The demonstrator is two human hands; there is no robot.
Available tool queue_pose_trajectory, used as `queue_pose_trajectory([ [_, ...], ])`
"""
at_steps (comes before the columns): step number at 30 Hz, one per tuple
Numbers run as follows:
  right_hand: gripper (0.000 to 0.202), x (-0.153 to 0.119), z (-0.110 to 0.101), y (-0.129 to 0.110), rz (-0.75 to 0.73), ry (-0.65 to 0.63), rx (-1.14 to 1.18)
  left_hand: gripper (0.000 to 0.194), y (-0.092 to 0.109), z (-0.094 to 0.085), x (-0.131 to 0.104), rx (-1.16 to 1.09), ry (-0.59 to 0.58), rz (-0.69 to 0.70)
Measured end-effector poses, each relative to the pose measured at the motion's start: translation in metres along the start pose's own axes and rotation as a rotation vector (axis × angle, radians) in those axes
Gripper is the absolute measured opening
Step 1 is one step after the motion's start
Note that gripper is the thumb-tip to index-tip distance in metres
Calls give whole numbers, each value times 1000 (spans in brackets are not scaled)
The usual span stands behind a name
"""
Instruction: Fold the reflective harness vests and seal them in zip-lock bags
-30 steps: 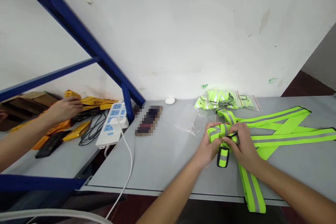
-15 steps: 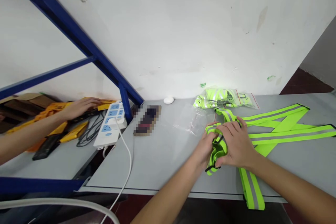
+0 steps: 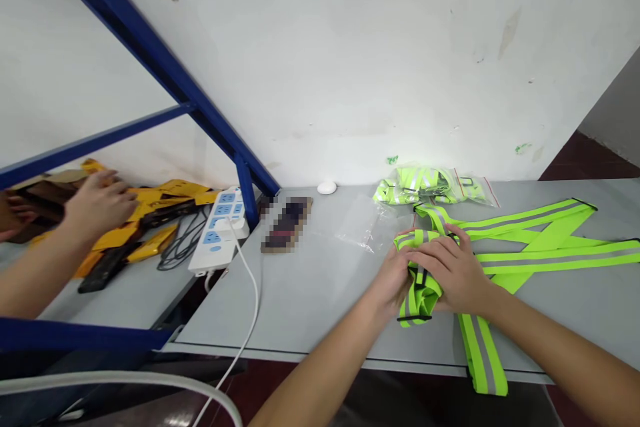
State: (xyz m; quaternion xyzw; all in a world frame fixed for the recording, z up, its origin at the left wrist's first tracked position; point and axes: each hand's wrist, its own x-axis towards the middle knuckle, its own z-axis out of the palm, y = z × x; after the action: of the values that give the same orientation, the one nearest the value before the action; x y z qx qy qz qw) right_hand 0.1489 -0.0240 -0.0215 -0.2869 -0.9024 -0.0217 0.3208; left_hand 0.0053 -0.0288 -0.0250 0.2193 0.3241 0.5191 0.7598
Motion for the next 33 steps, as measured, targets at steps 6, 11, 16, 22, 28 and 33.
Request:
queue_pose_trajectory([
  [6, 22, 2, 1, -3, 197, 240, 138, 52, 9, 8, -10, 141, -13, -19],
  [11, 19, 5, -4, -7, 490, 162, 284, 44, 10, 4, -9, 208, -50, -10],
  [16, 39, 7, -11, -8, 596, 127, 333, 36, 6, -4, -7, 202, -86, -16],
  [22, 46, 9, -15, -3, 700, -168, 446, 48, 1, -10, -9, 275, -214, 25],
  [28, 30, 7, -17, 2, 743, -221, 551, 45, 2, 3, -8, 356, -120, -90],
  [33, 69, 0, -16, 5, 682, -230, 611, 43, 6, 11, -7, 353, 16, -101],
])
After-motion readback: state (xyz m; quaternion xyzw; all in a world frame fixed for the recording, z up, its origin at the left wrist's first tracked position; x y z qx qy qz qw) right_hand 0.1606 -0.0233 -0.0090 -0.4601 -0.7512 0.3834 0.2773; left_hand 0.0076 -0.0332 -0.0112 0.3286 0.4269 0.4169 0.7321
